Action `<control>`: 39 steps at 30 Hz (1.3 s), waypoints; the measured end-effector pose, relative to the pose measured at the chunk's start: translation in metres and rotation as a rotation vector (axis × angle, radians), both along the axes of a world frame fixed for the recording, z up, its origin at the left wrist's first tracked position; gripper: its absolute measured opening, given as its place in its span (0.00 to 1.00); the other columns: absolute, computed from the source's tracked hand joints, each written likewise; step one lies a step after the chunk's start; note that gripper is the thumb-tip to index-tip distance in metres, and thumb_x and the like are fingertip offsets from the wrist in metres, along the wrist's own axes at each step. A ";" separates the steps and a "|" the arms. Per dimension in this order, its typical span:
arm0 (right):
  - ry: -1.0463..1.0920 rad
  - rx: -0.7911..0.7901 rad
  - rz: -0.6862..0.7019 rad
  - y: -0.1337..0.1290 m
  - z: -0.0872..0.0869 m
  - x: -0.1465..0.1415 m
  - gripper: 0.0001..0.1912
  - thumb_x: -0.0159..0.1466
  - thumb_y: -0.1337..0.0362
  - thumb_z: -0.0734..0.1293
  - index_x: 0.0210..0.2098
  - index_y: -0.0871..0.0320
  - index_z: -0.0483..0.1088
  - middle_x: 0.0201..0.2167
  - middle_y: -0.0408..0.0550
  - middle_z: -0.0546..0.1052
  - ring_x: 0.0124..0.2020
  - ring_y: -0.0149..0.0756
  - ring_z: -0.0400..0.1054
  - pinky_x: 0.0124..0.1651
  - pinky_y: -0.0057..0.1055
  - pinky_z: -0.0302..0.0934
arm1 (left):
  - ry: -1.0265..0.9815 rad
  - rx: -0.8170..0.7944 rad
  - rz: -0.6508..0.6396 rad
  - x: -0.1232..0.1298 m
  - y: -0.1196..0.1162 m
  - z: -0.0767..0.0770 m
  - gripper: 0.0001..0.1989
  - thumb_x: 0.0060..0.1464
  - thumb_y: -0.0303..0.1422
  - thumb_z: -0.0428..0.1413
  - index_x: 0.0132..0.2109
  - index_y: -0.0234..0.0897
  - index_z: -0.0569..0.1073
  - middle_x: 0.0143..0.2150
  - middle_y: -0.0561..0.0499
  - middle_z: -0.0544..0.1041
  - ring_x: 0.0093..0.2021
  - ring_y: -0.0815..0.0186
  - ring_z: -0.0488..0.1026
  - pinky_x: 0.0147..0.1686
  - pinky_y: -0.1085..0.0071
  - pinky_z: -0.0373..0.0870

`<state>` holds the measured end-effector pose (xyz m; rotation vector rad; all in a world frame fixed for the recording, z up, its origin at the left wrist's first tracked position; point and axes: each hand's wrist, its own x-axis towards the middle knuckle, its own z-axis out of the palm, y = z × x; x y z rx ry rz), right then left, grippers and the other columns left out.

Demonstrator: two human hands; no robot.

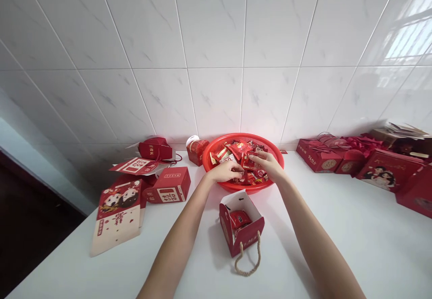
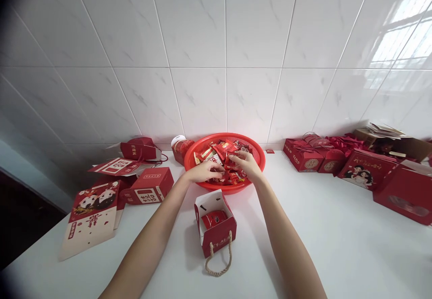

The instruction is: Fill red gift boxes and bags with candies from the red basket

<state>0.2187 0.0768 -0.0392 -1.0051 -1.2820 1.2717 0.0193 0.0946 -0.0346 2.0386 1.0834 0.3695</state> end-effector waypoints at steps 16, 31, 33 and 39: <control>0.007 0.013 -0.013 -0.002 0.004 0.001 0.15 0.51 0.57 0.77 0.35 0.57 0.79 0.39 0.49 0.81 0.38 0.37 0.75 0.33 0.28 0.71 | -0.139 0.096 0.042 0.001 -0.001 -0.003 0.27 0.51 0.21 0.55 0.59 0.31 0.72 0.48 0.42 0.78 0.46 0.60 0.76 0.46 0.67 0.74; 0.364 0.002 -0.250 0.010 -0.002 0.001 0.25 0.38 0.49 0.81 0.21 0.55 0.66 0.26 0.41 0.76 0.27 0.33 0.70 0.28 0.27 0.67 | 0.032 0.143 0.279 0.003 0.012 -0.006 0.28 0.52 0.20 0.47 0.58 0.35 0.74 0.54 0.45 0.78 0.48 0.60 0.78 0.45 0.71 0.75; 0.395 0.025 -0.306 0.012 -0.003 0.002 0.25 0.39 0.48 0.80 0.22 0.54 0.66 0.26 0.41 0.76 0.29 0.34 0.71 0.30 0.28 0.68 | 0.105 0.123 0.217 0.004 0.019 -0.004 0.29 0.51 0.21 0.47 0.60 0.34 0.72 0.55 0.43 0.78 0.48 0.61 0.77 0.43 0.72 0.75; 0.400 0.052 -0.366 0.016 -0.005 0.002 0.23 0.42 0.48 0.79 0.21 0.54 0.65 0.24 0.41 0.75 0.30 0.36 0.71 0.33 0.31 0.70 | 0.339 0.149 0.035 0.012 0.041 0.002 0.24 0.48 0.18 0.49 0.49 0.37 0.80 0.51 0.49 0.80 0.48 0.61 0.77 0.44 0.73 0.73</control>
